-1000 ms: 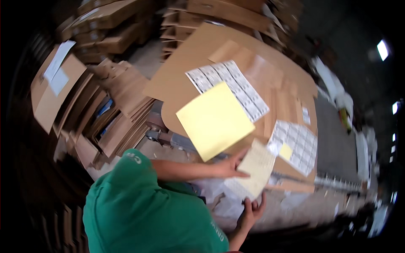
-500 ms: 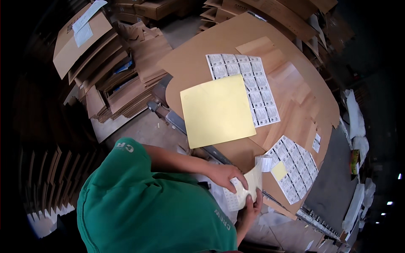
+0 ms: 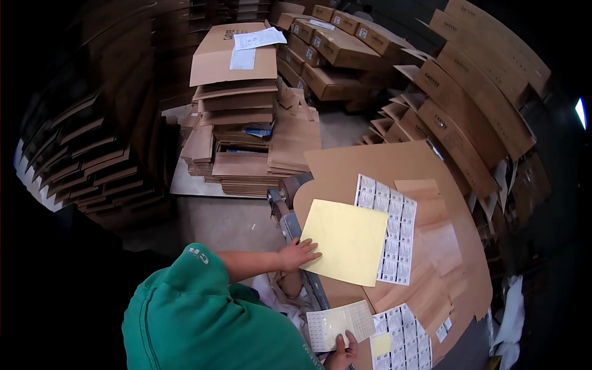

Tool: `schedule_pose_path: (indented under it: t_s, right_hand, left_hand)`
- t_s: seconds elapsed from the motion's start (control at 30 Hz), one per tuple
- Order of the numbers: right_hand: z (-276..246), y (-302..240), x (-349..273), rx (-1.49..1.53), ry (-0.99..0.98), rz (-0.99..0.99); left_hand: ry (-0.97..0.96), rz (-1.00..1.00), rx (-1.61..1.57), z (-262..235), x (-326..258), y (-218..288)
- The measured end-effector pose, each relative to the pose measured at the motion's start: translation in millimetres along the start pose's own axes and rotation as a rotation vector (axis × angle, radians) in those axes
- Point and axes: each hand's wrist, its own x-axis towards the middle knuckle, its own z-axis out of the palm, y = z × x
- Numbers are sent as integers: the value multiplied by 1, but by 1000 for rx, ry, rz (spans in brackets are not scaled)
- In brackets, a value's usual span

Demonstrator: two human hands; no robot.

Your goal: Peeling and sticking various instructional and warning labels onto wooden furniture panels.

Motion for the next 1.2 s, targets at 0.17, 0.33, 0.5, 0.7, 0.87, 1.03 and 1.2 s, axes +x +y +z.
schedule_pose_path:
  t_s: [0.17, 0.33, 0.5, 0.7, 0.87, 1.03, 1.2]
  right_hand:
    - [2, -11, 17, -205, -78, -53]
    - [28, -34, 23, -38, -149, -252]
    - [15, -56, 40, -405, -218, -11]
    - [60, -56, 6, -955, 86, -873]
    - [150, -55, 29, -136, 434, -363]
    - [273, -100, 76, -701, 551, -232]
    - [450, -174, 64, -419, 438, -435]
  left_hand:
    - [-22, 36, -23, -7, 8, -9]
    - [-86, 12, -188, -21, 20, -14]
    - [-2, 161, -340, -30, 17, -22]
    - [192, -17, -342, -109, 40, -171]
    - [469, -424, -25, -221, 101, -412]
    - [633, -718, 226, -355, 142, -607]
    - [512, -901, 305, -432, 161, -707]
